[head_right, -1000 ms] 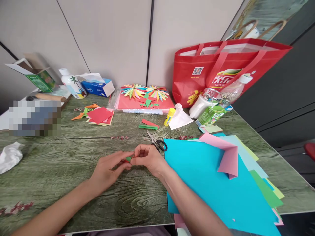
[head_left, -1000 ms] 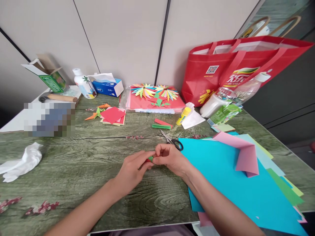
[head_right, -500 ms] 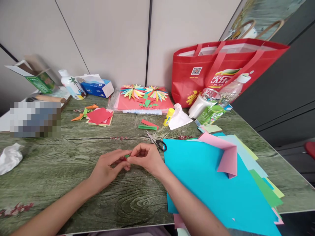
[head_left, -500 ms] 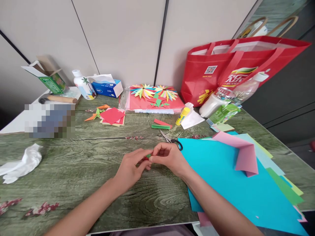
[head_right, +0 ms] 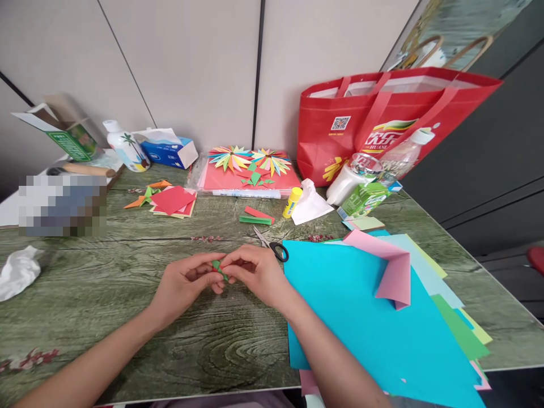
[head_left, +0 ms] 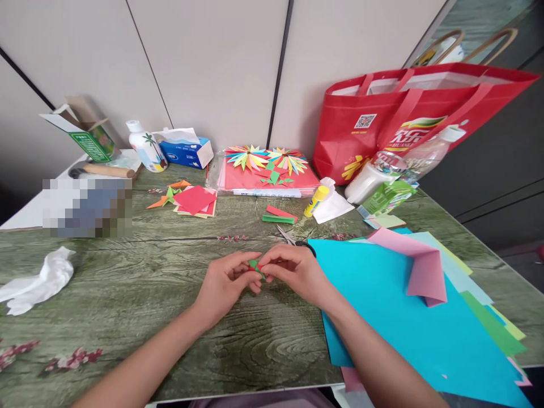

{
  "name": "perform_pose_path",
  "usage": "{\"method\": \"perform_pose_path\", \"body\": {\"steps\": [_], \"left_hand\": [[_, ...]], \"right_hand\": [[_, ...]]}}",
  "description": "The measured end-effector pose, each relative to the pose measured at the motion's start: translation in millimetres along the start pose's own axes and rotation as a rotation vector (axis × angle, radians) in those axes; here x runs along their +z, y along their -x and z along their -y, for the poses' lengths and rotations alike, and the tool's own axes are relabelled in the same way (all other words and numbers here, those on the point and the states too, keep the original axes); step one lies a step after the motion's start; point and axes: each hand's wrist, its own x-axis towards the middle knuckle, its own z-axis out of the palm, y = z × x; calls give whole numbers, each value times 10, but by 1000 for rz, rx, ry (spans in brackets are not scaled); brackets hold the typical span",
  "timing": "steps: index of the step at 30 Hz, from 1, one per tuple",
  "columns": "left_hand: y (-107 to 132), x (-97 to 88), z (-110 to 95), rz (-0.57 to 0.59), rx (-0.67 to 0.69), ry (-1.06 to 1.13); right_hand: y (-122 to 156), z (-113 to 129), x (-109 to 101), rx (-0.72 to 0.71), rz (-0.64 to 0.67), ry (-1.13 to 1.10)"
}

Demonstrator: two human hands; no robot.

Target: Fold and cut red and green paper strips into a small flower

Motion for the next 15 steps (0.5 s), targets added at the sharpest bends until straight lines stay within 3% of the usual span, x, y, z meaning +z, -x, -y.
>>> {"method": "perform_pose_path", "body": {"steps": [5, 15], "left_hand": [[-18, -18, -76, 90, -119, 70], [-20, -26, -81, 157, -136, 52]], "right_hand": [[17, 9, -54, -105, 67, 121], [5, 51, -76, -58, 139, 121]]}}
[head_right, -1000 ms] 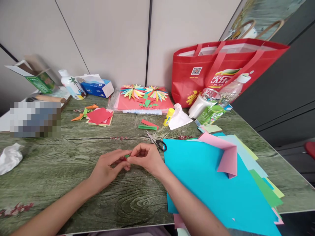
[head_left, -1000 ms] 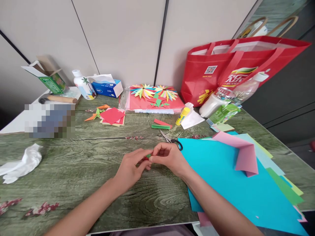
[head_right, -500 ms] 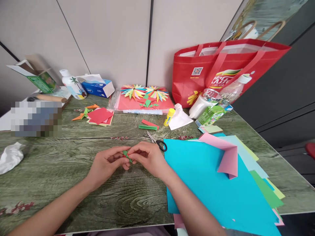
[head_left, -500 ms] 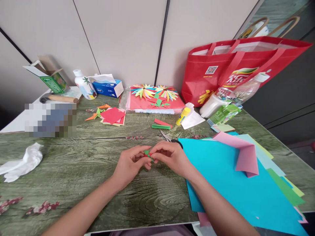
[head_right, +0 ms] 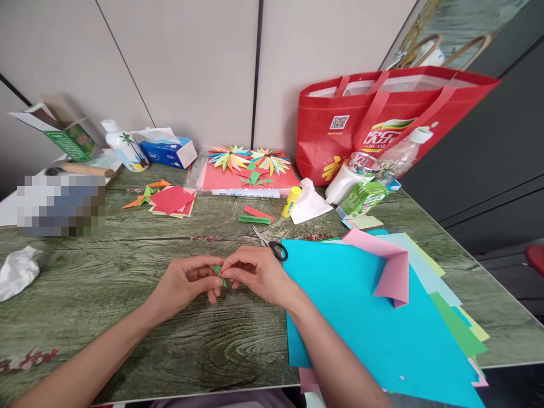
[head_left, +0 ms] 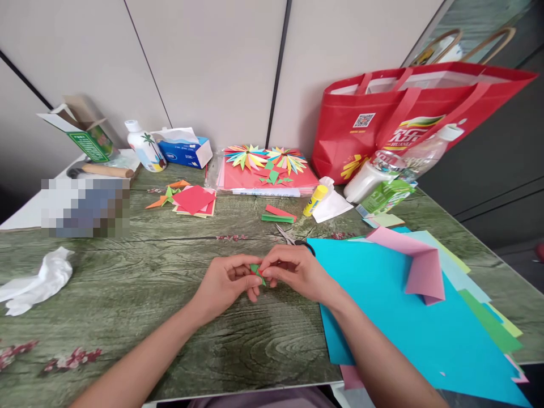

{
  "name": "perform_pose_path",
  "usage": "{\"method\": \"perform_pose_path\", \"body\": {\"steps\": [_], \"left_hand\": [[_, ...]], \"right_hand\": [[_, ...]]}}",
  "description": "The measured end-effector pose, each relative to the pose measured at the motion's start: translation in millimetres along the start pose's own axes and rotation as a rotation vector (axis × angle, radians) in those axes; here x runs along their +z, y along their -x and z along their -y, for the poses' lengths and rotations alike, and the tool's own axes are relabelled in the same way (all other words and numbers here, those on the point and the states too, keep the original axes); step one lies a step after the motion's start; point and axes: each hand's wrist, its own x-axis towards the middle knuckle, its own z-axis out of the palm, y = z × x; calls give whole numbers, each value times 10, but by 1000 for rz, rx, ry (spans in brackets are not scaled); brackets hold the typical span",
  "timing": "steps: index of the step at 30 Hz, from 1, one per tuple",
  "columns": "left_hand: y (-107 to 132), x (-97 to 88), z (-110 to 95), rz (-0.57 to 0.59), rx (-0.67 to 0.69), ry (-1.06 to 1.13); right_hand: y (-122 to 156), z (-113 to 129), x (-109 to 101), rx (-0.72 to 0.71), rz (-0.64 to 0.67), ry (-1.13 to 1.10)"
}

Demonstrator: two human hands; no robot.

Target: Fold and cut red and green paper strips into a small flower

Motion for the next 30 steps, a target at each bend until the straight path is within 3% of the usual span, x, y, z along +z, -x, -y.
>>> {"method": "perform_pose_path", "body": {"steps": [6, 8, 11, 13, 16, 21, 25, 27, 30], "left_hand": [[-12, -27, -36, -45, 9, -44], [-16, -33, -37, -80, 15, -83], [-28, -45, -37, -160, -17, -122], [-38, -59, -45, -224, -32, -134], [-56, -94, -62, -311, 1, -133], [-97, -180, -34, -376, 95, -80], [-114, -238, -25, -367, 136, -38], [-112, -247, -44, -370, 119, -45], [-108, -244, -62, -327, 121, -59]], "right_hand": [[5, 31, -5, 13, 62, -22], [-5, -8, -27, 13, 9, 53], [-24, -113, -86, 72, -281, 452], [-27, -177, -125, 210, -352, 797], [-14, -215, -157, 366, -277, 1069], [12, -190, -164, 377, -167, 1155], [14, -177, -134, 281, -278, 904], [14, -148, -96, 181, -295, 526], [18, -72, -14, 119, -120, -161]]}}
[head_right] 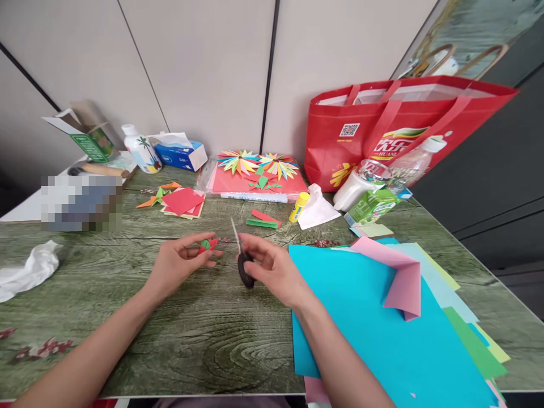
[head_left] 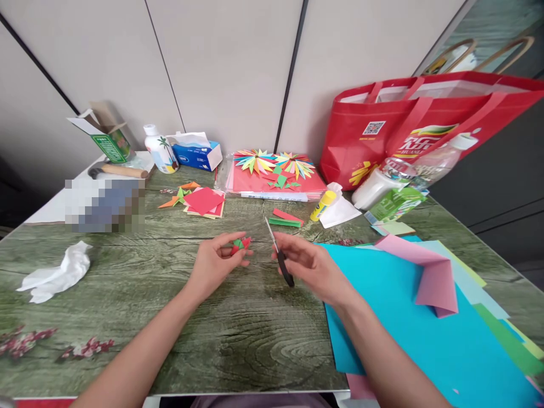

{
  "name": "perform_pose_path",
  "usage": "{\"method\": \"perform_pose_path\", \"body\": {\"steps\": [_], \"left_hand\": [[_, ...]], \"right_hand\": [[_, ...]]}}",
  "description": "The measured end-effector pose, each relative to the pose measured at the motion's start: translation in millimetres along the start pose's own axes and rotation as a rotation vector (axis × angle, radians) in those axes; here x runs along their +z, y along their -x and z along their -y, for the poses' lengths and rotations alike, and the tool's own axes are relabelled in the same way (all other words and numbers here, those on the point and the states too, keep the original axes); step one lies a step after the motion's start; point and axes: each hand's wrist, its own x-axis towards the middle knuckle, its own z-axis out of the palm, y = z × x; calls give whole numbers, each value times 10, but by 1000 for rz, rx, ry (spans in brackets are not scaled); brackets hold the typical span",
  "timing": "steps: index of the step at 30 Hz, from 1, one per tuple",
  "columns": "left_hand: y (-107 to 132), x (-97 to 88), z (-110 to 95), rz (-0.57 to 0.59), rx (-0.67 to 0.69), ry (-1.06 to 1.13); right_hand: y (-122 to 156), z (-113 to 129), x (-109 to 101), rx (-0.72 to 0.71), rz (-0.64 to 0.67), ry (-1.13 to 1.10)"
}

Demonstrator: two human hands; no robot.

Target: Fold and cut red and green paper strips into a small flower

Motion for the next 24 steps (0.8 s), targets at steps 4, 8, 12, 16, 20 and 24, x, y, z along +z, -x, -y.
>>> {"method": "perform_pose_path", "body": {"steps": [4, 8, 12, 16, 20, 24], "left_hand": [[14, 5, 14, 50, 77, -87], [31, -2, 12, 48, 129, -196], [36, -6, 5, 59, 130, -184], [39, -4, 6, 51, 127, -158], [50, 8, -4, 52, 141, -118], [50, 14, -2, 39, 175, -155]], "right_hand": [[29, 55, 112, 137, 183, -415], [39, 50, 140, 234, 305, -532], [40, 31, 128, 291, 354, -533], [46, 23, 127, 297, 349, -548], [53, 20, 129, 298, 344, -547], [54, 22, 128, 316, 336, -547]]}}
